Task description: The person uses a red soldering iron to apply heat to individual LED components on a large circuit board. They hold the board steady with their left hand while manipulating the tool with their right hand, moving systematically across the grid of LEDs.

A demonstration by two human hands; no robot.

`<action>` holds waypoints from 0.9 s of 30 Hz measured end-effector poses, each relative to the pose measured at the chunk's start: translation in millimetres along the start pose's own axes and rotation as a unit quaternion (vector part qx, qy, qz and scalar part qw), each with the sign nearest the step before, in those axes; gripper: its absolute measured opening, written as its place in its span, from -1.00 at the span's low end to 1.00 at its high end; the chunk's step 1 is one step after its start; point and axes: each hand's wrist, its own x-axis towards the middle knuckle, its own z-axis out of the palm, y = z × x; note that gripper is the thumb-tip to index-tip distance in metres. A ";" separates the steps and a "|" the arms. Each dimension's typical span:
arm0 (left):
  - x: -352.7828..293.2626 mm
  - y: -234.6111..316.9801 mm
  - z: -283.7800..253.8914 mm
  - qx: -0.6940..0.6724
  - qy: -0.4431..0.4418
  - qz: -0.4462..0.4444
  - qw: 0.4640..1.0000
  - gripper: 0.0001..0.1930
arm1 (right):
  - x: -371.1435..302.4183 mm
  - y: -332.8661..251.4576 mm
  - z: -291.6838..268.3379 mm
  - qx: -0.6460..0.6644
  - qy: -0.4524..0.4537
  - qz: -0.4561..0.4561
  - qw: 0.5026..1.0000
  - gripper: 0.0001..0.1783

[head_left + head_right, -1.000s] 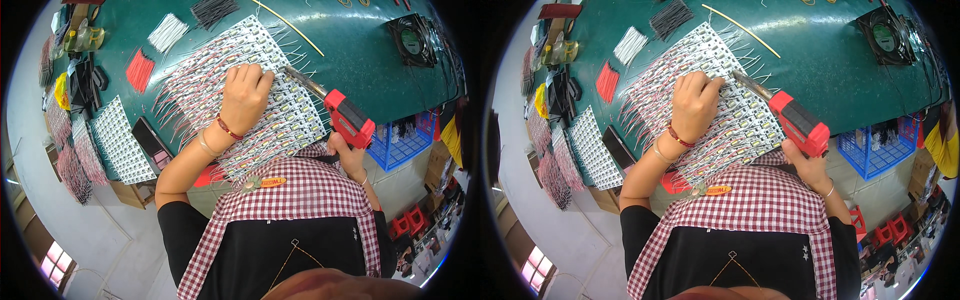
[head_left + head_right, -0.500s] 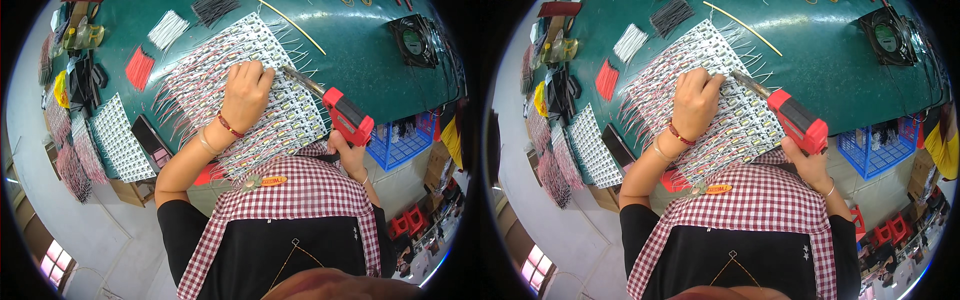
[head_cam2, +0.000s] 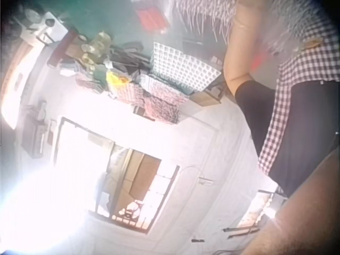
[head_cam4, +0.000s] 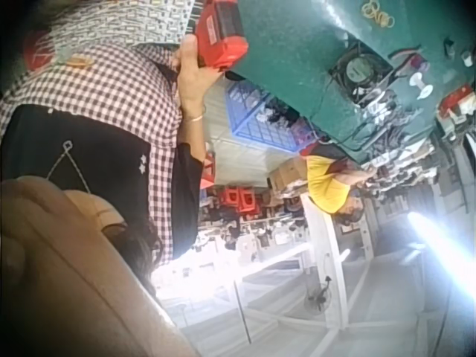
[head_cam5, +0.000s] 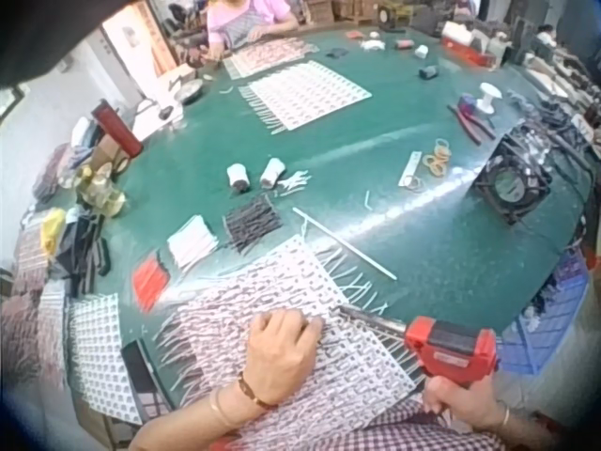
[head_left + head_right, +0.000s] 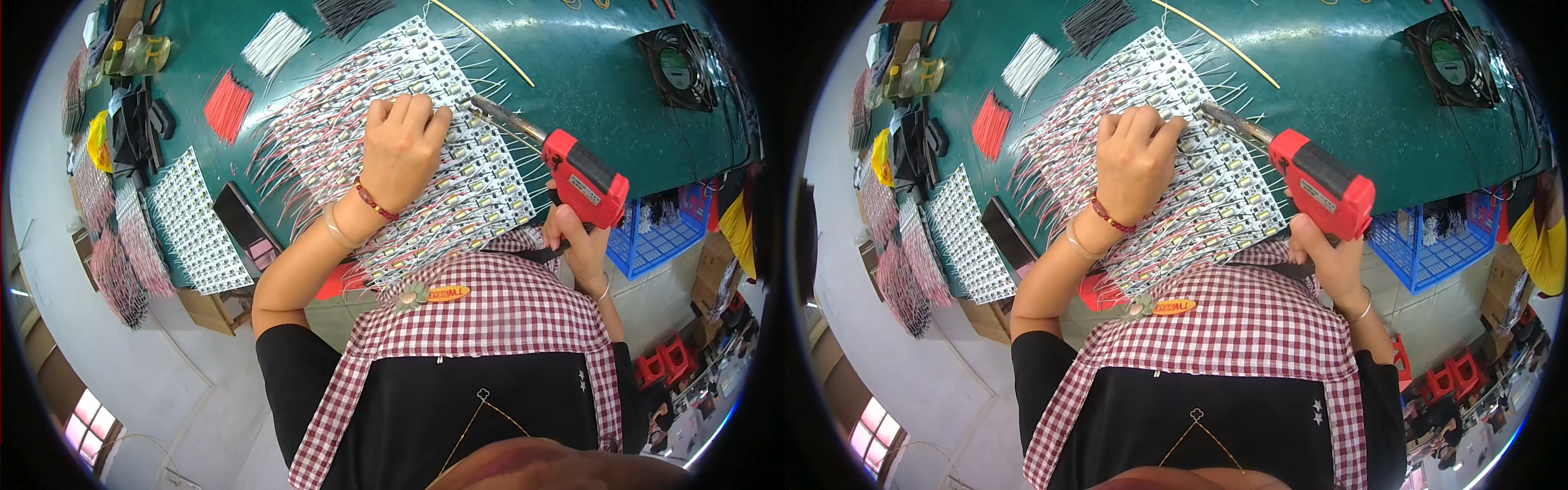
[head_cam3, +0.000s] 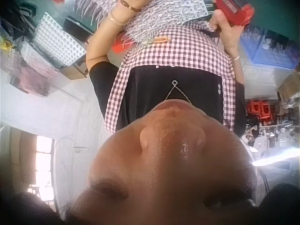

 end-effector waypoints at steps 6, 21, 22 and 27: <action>6.4 2.2 -14.0 0.017 0.018 0.016 1.000 -0.78 | -3.6 2.2 -2.3 0.018 0.007 -0.013 1.000 -0.64; -8.7 12.8 -3.2 -0.019 -0.020 0.006 1.000 -0.79 | -21.1 24.0 -19.5 0.018 -0.002 0.010 1.000 -0.80; -8.9 12.6 -2.1 -0.020 -0.021 0.007 1.000 -0.80 | -21.5 24.9 -19.0 0.017 0.001 0.011 1.000 -0.82; -7.1 13.0 -2.7 -0.022 -0.026 0.013 0.999 -0.80 | -21.1 28.8 -22.9 -0.075 -0.014 0.009 0.997 -0.87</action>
